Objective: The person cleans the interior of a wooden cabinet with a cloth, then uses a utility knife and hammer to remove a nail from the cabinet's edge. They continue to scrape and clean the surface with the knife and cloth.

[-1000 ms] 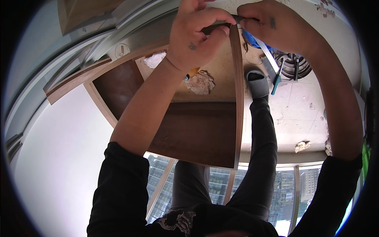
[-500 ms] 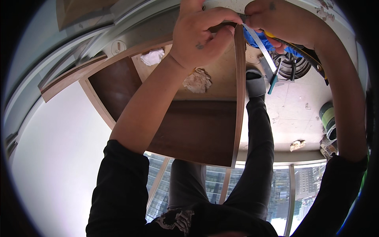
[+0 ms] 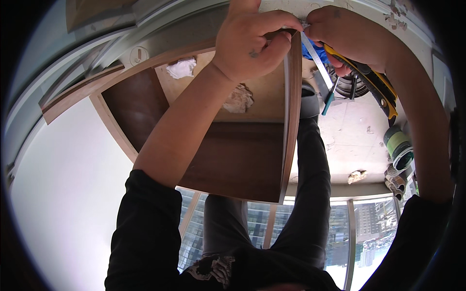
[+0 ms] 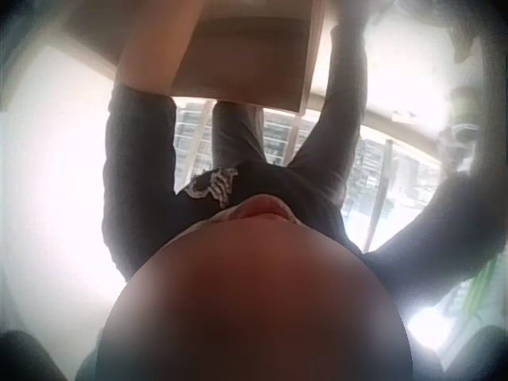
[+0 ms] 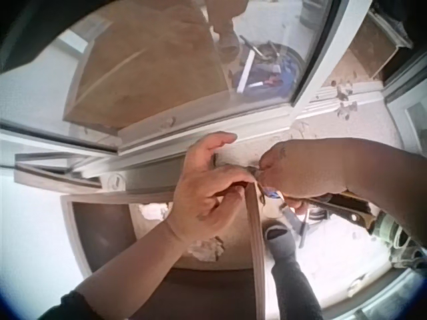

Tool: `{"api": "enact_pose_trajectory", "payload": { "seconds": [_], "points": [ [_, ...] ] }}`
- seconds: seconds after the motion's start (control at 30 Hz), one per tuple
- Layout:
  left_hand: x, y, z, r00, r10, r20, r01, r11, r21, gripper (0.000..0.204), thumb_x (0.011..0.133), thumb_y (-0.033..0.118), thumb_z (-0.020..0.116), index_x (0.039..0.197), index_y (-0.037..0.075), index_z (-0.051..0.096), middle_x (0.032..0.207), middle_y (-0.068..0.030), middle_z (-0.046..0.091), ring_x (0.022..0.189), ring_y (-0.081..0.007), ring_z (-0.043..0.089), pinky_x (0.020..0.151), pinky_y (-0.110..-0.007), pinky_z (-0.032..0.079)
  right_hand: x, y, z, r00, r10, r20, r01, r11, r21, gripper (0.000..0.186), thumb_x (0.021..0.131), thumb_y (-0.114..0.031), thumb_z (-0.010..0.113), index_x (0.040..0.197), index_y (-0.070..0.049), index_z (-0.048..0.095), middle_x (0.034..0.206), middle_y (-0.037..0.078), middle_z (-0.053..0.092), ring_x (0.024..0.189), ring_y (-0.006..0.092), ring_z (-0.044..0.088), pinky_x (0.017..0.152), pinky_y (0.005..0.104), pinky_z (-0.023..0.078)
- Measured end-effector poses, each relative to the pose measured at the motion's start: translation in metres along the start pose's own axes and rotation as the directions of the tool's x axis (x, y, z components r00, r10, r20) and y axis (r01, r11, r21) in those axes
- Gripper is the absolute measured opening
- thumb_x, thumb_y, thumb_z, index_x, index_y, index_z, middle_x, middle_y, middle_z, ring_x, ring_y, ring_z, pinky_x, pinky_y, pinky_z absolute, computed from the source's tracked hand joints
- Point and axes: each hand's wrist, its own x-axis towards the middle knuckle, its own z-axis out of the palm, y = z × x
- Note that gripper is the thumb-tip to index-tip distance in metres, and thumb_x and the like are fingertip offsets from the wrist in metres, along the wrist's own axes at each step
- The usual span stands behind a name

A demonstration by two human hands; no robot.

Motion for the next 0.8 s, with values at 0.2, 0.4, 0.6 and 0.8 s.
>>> {"api": "enact_pose_trajectory", "payload": {
  "seconds": [0.2, 0.4, 0.6, 0.8],
  "points": [
    [-0.005, -0.011, -0.001, 0.998, 0.061, 0.028, -0.063, 0.997, 0.054, 0.026, 0.073, -0.003, 0.067, 0.097, 0.006, 0.074, 0.132, -0.0264, 0.054, 0.124, -0.0398, 0.055, 0.101, -0.043, 0.046, 0.007, 0.018, 0.011, 0.975, -0.192, -0.110, 0.189, 0.981, -0.036, 0.029, 0.100, -0.029, 0.051, 0.098, -0.002, 0.062, 0.056, 0.005, 0.051, 0.046, 0.0134, 0.054, 0.051, 0.0311, 0.047],
    [-0.004, -0.009, 0.006, 0.988, 0.016, -0.155, -0.043, 0.984, -0.172, 0.038, 0.075, -0.003, 0.060, 0.110, 0.005, 0.069, 0.134, -0.0217, 0.049, 0.116, -0.0353, 0.057, 0.100, -0.040, 0.046, 0.014, 0.021, 0.016, 0.972, -0.185, -0.144, 0.178, 0.982, -0.061, 0.036, 0.103, -0.034, 0.052, 0.102, 0.000, 0.064, 0.054, 0.004, 0.051, 0.043, 0.0127, 0.052, 0.048, 0.0303, 0.046],
    [-0.010, -0.002, -0.002, 0.973, -0.201, -0.112, 0.177, 0.965, -0.194, 0.036, 0.074, -0.002, 0.058, 0.108, 0.005, 0.067, 0.131, -0.0193, 0.052, 0.112, -0.0336, 0.057, 0.102, -0.039, 0.045, 0.018, 0.021, 0.017, 0.981, -0.135, -0.137, 0.130, 0.990, -0.047, 0.043, 0.105, -0.042, 0.053, 0.108, -0.001, 0.066, 0.060, 0.005, 0.053, 0.043, 0.0117, 0.053, 0.045, 0.0301, 0.046],
    [-0.009, -0.010, -0.001, 0.975, -0.041, -0.217, 0.028, 0.998, -0.060, 0.034, 0.073, 0.001, 0.060, 0.106, 0.006, 0.066, 0.124, -0.0214, 0.057, 0.113, -0.0379, 0.057, 0.100, -0.043, 0.046, 0.009, 0.018, 0.018, 0.977, -0.136, -0.163, 0.132, 0.991, -0.034, 0.049, 0.105, -0.048, 0.054, 0.118, -0.003, 0.066, 0.062, 0.005, 0.053, 0.042, 0.0117, 0.053, 0.045, 0.0289, 0.046]
  ]
}}
